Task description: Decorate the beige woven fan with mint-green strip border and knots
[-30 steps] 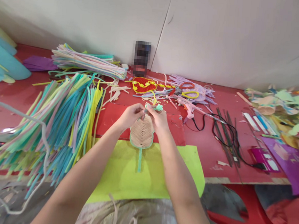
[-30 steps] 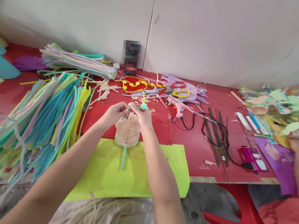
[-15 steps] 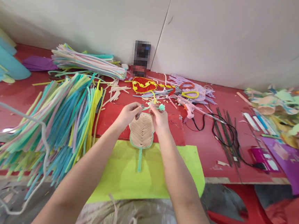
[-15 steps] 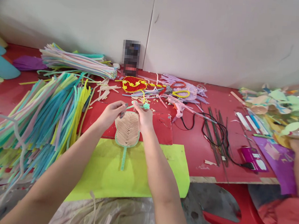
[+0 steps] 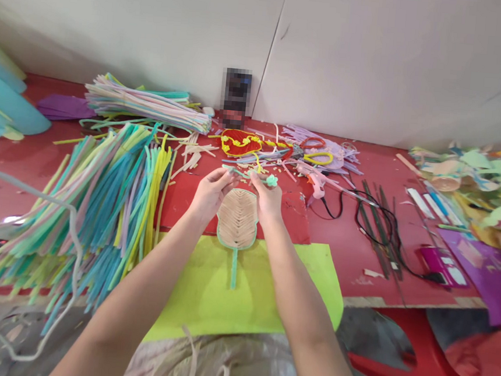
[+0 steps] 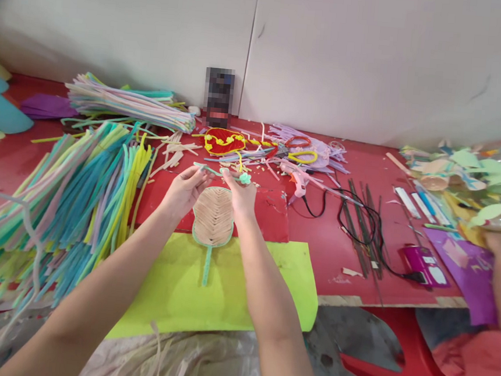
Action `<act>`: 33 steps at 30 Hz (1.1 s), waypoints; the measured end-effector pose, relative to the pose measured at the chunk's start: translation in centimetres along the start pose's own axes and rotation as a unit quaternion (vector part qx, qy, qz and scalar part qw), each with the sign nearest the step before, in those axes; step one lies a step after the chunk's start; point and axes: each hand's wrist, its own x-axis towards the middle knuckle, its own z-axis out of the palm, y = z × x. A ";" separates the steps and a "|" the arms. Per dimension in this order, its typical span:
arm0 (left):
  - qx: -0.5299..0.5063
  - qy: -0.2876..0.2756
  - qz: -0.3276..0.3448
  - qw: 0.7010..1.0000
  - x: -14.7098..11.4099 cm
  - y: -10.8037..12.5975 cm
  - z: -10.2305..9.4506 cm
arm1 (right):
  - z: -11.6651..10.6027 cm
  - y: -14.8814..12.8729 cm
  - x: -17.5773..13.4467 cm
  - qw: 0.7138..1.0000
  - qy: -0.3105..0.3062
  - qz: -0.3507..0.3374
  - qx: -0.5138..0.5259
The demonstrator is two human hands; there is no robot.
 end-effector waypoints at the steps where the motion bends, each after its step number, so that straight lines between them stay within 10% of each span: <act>1: -0.001 -0.001 -0.002 1.000 -0.1 -0.1 0.1 | 0.0 0.0 0.0 1.000 -0.007 0.002 0.001; 10: 0.239 -0.067 0.081 0.965 0.5 0.8 -0.6 | -0.4 -0.8 -0.5 0.993 -0.108 0.050 -0.013; 16: 0.319 -0.019 0.131 0.939 -0.3 -0.2 0.4 | 0.2 -0.9 -0.6 1.000 -0.019 0.008 -0.014; 33: 0.253 0.002 0.061 0.966 -0.3 -0.5 0.4 | 0.4 -1.3 -1.1 0.995 -0.048 -0.040 -0.072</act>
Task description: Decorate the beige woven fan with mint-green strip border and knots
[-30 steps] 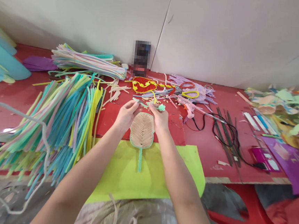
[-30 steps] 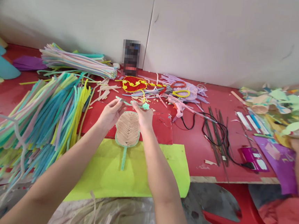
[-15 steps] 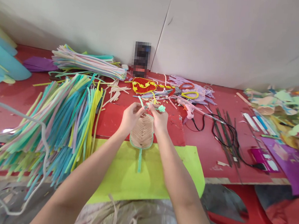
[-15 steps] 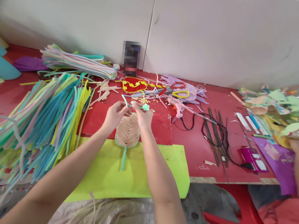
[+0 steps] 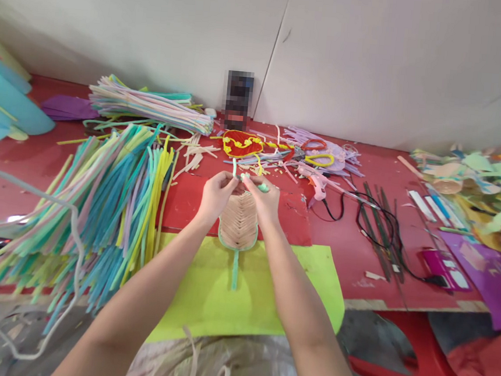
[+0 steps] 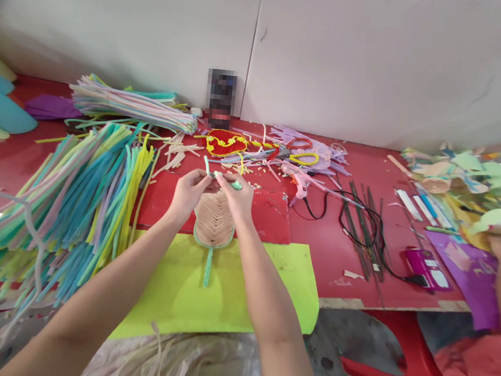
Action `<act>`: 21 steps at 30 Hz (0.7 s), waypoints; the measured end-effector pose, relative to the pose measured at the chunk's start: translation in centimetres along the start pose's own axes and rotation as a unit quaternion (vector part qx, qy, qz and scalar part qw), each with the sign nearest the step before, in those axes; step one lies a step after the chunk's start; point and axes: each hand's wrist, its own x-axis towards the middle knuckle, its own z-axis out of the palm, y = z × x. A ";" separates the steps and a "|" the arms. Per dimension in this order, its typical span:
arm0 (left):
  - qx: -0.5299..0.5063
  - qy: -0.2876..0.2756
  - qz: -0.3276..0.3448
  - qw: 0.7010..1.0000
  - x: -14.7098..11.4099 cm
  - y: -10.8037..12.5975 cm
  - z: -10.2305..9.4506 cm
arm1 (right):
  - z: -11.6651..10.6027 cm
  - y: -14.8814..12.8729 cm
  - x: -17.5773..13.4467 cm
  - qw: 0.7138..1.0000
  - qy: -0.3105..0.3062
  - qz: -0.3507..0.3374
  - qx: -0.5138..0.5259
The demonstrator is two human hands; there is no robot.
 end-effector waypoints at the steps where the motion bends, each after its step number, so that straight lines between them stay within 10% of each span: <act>1: 0.013 0.001 0.009 1.000 0.1 0.1 -0.2 | -0.3 -0.1 0.2 1.000 -0.014 0.002 -0.005; 11: 0.118 -0.105 -0.018 0.987 0.4 0.9 -1.4 | -3.3 -1.6 0.6 0.975 -0.156 -0.041 -0.150; 21: 0.072 -0.094 -0.032 0.992 0.5 0.0 -1.0 | -3.1 -0.6 0.9 0.975 -0.163 -0.038 -0.145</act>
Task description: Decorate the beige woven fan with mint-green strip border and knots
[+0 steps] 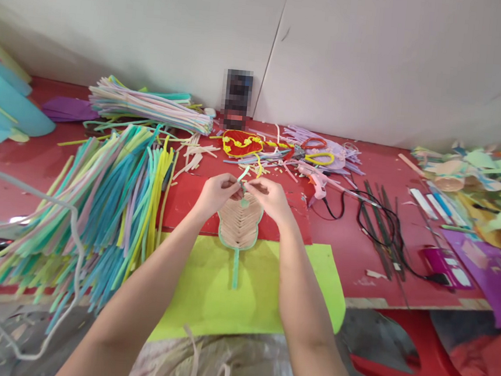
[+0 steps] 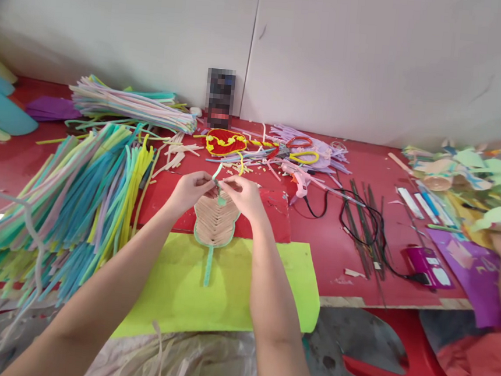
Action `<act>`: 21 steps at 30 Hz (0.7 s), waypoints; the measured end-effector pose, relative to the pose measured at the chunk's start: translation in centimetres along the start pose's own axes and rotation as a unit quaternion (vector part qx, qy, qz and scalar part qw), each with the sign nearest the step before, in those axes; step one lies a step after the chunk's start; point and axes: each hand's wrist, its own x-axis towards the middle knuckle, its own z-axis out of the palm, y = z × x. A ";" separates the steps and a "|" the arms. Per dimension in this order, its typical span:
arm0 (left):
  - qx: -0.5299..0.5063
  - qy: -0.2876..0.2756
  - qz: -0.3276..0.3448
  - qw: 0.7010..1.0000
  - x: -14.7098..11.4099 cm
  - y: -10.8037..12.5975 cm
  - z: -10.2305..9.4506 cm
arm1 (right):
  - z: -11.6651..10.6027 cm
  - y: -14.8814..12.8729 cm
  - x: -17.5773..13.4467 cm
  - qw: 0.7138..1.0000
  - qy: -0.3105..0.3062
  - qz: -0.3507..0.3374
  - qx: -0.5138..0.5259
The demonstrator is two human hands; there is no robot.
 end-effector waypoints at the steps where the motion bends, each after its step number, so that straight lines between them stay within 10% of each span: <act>1: -0.004 0.007 0.003 1.000 0.0 0.0 0.1 | 0.1 0.1 0.0 1.000 0.006 -0.006 0.000; 12: -0.267 0.002 -0.157 0.951 -0.7 1.9 -0.1 | 0.9 0.7 -0.4 0.945 0.057 -0.190 -0.259; 21: -0.380 0.012 -0.224 0.898 -0.9 2.4 -0.1 | 0.9 0.1 -0.6 0.937 0.046 -0.220 -0.269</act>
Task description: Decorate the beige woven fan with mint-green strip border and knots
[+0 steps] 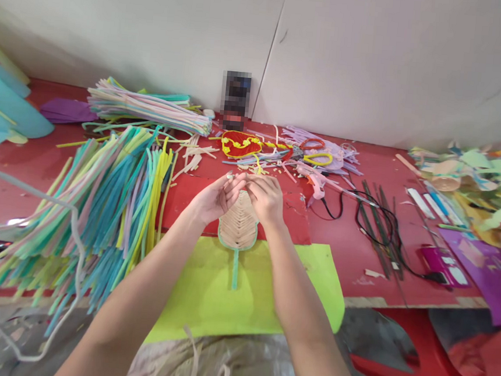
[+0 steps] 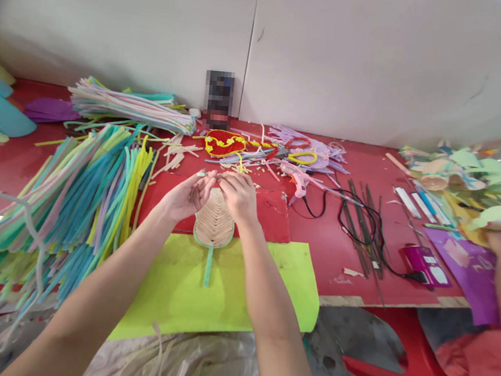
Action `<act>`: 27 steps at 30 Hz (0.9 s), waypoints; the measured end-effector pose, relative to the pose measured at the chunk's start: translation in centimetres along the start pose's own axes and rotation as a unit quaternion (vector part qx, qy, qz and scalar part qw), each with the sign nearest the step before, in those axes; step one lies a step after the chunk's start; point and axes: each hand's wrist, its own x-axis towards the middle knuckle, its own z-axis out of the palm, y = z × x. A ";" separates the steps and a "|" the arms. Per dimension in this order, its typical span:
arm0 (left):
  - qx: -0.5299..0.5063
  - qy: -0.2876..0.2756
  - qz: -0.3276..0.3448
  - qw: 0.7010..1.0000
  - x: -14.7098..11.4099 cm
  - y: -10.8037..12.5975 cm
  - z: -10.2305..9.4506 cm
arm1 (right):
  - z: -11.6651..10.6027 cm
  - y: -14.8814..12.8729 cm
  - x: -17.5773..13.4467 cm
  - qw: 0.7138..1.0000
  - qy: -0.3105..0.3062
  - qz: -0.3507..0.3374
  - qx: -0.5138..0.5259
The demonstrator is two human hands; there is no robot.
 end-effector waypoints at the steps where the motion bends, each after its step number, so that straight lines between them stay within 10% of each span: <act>1: 0.002 0.009 0.008 1.000 0.0 -0.1 0.0 | 0.0 0.0 0.0 1.000 0.000 0.003 0.010; 12: 0.103 -0.145 0.103 0.979 -0.6 -1.2 0.8 | 0.7 -0.4 -0.2 0.992 0.103 0.027 0.061; 27: 0.532 -0.043 0.248 0.808 -0.2 -0.3 0.2 | 0.6 0.1 0.5 0.947 0.063 0.165 0.269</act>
